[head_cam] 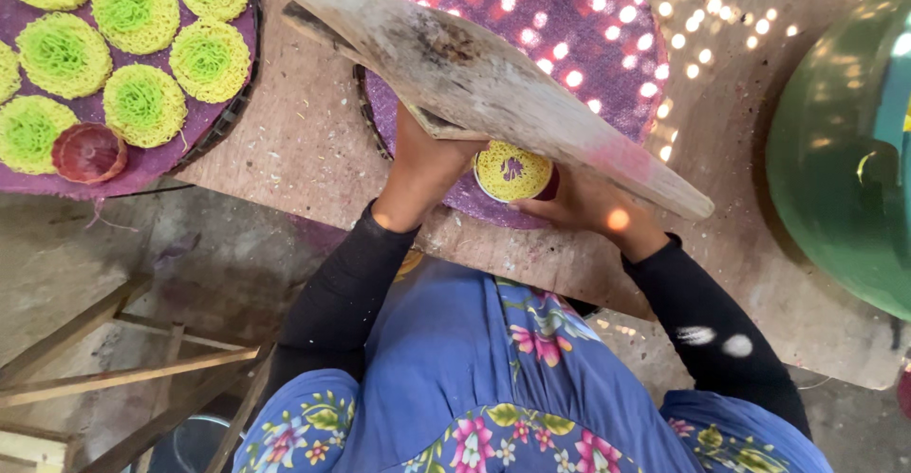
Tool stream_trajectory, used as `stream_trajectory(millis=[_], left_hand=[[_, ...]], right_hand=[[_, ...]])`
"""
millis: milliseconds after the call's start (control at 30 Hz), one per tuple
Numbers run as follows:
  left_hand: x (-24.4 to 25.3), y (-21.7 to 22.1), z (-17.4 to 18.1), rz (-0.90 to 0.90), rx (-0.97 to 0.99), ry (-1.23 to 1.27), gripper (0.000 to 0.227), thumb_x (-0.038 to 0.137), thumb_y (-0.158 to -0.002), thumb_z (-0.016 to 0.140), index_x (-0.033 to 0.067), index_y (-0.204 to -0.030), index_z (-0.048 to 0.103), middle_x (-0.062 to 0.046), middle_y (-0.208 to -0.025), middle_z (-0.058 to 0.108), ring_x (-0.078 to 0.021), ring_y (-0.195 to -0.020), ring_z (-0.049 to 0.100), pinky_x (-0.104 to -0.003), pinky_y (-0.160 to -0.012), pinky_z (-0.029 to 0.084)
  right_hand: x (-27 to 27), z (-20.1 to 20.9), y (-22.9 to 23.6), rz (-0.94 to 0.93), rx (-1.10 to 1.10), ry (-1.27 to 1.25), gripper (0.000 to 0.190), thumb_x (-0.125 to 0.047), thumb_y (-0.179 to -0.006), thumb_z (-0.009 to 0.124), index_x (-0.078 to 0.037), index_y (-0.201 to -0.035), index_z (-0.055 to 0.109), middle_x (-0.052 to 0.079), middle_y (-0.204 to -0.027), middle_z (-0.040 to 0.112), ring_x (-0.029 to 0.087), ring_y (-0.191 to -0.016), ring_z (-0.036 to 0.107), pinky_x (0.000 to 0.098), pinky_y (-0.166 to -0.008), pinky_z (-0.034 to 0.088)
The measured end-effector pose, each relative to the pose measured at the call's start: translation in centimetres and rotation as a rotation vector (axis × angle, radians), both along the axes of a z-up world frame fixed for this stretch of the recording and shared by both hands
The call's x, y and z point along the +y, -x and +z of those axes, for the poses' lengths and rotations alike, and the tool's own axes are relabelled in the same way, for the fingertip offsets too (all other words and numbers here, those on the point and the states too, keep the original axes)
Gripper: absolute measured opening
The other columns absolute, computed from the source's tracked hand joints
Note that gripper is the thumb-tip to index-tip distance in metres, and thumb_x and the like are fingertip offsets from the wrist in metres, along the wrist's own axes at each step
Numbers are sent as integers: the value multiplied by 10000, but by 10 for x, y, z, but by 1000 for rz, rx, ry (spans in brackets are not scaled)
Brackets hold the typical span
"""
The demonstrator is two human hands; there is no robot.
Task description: The person applies colorful paste to circular bases using a wooden tool and a funnel. They gather paste from a bucket and smooth it onto the bases to create patterns.
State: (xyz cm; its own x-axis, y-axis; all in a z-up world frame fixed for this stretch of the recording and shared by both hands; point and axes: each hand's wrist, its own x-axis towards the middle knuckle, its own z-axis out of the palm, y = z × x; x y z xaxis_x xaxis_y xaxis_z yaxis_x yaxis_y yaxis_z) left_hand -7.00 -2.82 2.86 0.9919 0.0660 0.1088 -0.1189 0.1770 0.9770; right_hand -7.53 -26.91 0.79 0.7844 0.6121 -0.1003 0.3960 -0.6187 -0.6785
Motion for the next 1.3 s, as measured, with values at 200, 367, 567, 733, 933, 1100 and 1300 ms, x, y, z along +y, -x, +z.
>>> stream_trajectory(millis=[200, 367, 567, 733, 933, 1100, 1300], left_hand=[[3, 3, 1, -10, -44, -23, 527, -17, -761, 891, -13, -1213, 621, -90, -1141, 727, -176, -1045, 719, -322, -918, 596], [13, 6, 10, 63, 9, 7, 547, -10, -744, 894, 3, -1215, 616, -70, -1145, 713, -158, -1038, 703, -317, -916, 595], [25, 6, 12, 148, 18, 27, 511, -7, -809, 846, 13, -1254, 597, -67, -1161, 694, -161, -1048, 684, -327, -938, 583], [41, 10, 5, 234, -20, 187, 472, 4, -901, 793, 21, -1313, 562, -64, -1189, 663, -165, -1064, 657, -340, -959, 566], [72, 26, 8, 261, -103, 225, 440, -11, -996, 745, 16, -1376, 526, -71, -1232, 631, -172, -1106, 625, -336, -1004, 540], [88, 33, 16, 311, -65, 384, 578, -64, -877, 770, 41, -1377, 500, -67, -1236, 635, -172, -1111, 650, -315, -962, 567], [86, 4, 19, 338, -68, 348, 547, -112, -834, 761, 25, -1305, 520, -114, -1115, 654, -206, -926, 692, -373, -735, 612]], right_hand=[[-12, 7, -6, -13, -261, -175, 965, -379, -767, 881, -14, -1498, 368, 186, -1414, 582, 344, -1339, 527, 457, -1171, 390], [-66, -2, -31, -304, -411, -87, 1142, -443, -784, 861, 28, -1564, 172, 155, -1323, 605, 334, -1281, 560, 538, -1178, 112], [-82, -31, -37, -124, -630, 317, 1032, -412, -749, 891, -62, -1544, 332, 233, -1392, 594, 375, -1324, 564, 582, -1072, 331], [-92, -13, -94, -898, 38, -247, 756, -380, -979, 816, -13, -1523, 441, 152, -1347, 615, 190, -1046, 710, 344, -809, 608], [-106, -26, -128, -726, 181, -313, 406, -284, -1001, 758, 20, -1251, 658, 113, -1036, 716, 138, -718, 620, 338, -612, 498], [-128, -30, -94, -910, 240, -483, 294, -273, -1065, 661, 15, -1118, 692, 91, -1026, 714, 123, -812, 647, 299, -725, 537], [-119, -34, 23, -1171, 309, -1123, 303, -165, -1063, 449, -10, -1245, 633, 98, -1190, 706, 182, -1054, 702, 317, -954, 564]])
